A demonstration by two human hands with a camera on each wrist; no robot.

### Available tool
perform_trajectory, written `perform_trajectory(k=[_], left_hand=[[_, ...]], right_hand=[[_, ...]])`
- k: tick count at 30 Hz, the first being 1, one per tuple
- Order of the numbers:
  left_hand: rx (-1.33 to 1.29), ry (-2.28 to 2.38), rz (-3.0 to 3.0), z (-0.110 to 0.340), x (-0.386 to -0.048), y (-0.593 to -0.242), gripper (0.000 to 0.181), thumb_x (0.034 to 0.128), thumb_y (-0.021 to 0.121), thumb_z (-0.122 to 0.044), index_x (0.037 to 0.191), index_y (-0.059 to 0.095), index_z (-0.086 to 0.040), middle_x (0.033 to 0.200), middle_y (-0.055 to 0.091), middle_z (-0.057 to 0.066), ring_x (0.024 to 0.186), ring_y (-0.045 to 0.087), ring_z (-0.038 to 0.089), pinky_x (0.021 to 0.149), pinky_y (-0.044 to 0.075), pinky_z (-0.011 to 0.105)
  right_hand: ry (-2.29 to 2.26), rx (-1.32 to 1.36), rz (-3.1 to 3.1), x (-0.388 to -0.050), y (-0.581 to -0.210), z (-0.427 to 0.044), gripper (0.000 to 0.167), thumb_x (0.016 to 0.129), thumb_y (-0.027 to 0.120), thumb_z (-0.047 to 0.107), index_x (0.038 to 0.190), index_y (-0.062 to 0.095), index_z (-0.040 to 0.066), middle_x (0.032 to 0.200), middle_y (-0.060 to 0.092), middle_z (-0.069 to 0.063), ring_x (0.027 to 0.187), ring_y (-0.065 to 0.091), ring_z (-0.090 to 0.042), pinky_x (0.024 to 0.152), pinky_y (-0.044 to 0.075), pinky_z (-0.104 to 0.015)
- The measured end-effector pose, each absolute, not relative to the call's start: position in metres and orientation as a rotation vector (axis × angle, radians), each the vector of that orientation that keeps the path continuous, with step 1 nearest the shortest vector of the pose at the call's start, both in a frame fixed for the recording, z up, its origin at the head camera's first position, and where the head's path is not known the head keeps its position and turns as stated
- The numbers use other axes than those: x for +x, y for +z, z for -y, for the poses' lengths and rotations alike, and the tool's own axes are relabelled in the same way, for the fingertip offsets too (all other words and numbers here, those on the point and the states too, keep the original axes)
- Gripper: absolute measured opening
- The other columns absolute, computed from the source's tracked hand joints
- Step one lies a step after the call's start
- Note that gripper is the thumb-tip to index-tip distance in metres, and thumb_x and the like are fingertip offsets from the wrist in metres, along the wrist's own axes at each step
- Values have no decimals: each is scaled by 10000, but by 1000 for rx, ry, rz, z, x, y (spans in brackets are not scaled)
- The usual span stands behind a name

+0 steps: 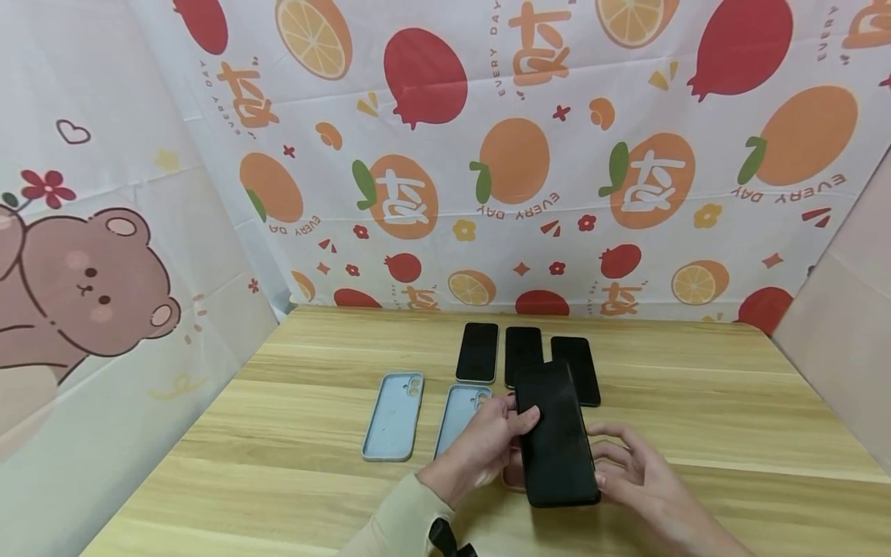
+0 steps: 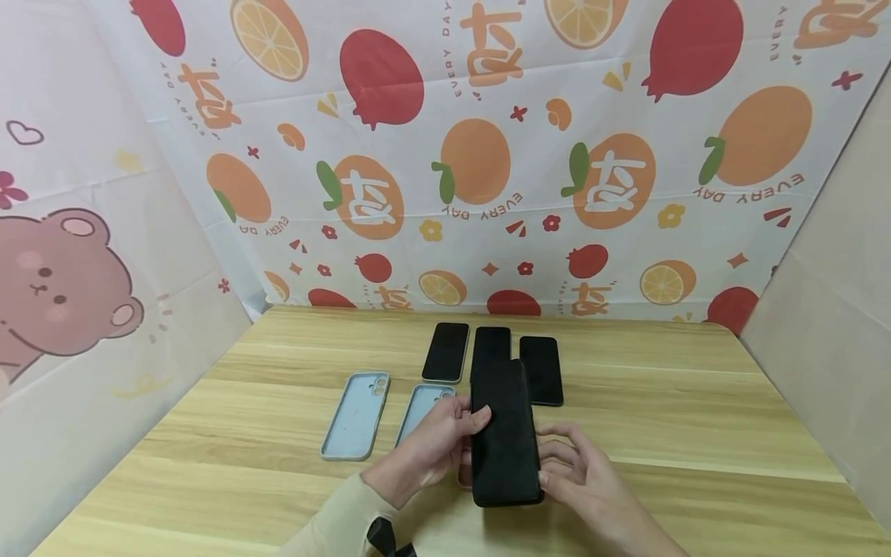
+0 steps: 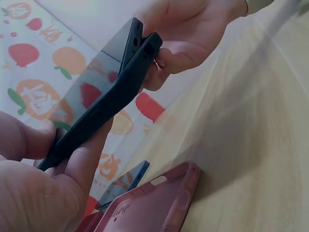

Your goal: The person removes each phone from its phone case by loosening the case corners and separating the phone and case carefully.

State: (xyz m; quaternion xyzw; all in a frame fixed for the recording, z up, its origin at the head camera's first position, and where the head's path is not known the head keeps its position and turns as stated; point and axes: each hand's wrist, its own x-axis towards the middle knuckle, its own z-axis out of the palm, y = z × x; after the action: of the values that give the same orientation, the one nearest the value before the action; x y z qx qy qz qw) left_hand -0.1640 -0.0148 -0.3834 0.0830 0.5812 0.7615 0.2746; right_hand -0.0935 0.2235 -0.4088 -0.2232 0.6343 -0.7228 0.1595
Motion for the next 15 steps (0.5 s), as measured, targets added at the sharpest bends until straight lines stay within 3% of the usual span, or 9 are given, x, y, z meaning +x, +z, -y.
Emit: perform_trajectory(k=[2, 8, 15], left_hand=[[203, 2050, -1577, 14, -164, -384, 323, 1018, 547, -206, 1260, 531, 7, 1046, 736, 131, 956, 730, 252, 805, 600, 441], [186, 2054, -1590, 14, -164, -385, 287, 1016, 554, -179, 1243, 545, -3, 1080, 732, 173, 957, 732, 274, 785, 604, 437], [192, 2035, -1646, 11, -164, -387, 324, 1001, 584, -211, 1240, 554, 6, 1068, 739, 179, 925, 739, 259, 765, 612, 399]], right_hand=[[-2095, -693, -1845, -93, -410, -223, 346, 1024, 437, -18, 1319, 408, 160, 1236, 610, 33, 1099, 655, -115, 893, 566, -260], [-2050, -683, -2025, -92, -412, -223, 190, 1009, 483, -14, 1197, 464, 13, 1155, 570, 51, 1012, 652, -84, 818, 571, -242], [-1982, -587, -2129, -91, -408, -224, 249, 1013, 521, 53, 1239, 474, -42, 1175, 576, 72, 1024, 664, -92, 836, 574, -244]])
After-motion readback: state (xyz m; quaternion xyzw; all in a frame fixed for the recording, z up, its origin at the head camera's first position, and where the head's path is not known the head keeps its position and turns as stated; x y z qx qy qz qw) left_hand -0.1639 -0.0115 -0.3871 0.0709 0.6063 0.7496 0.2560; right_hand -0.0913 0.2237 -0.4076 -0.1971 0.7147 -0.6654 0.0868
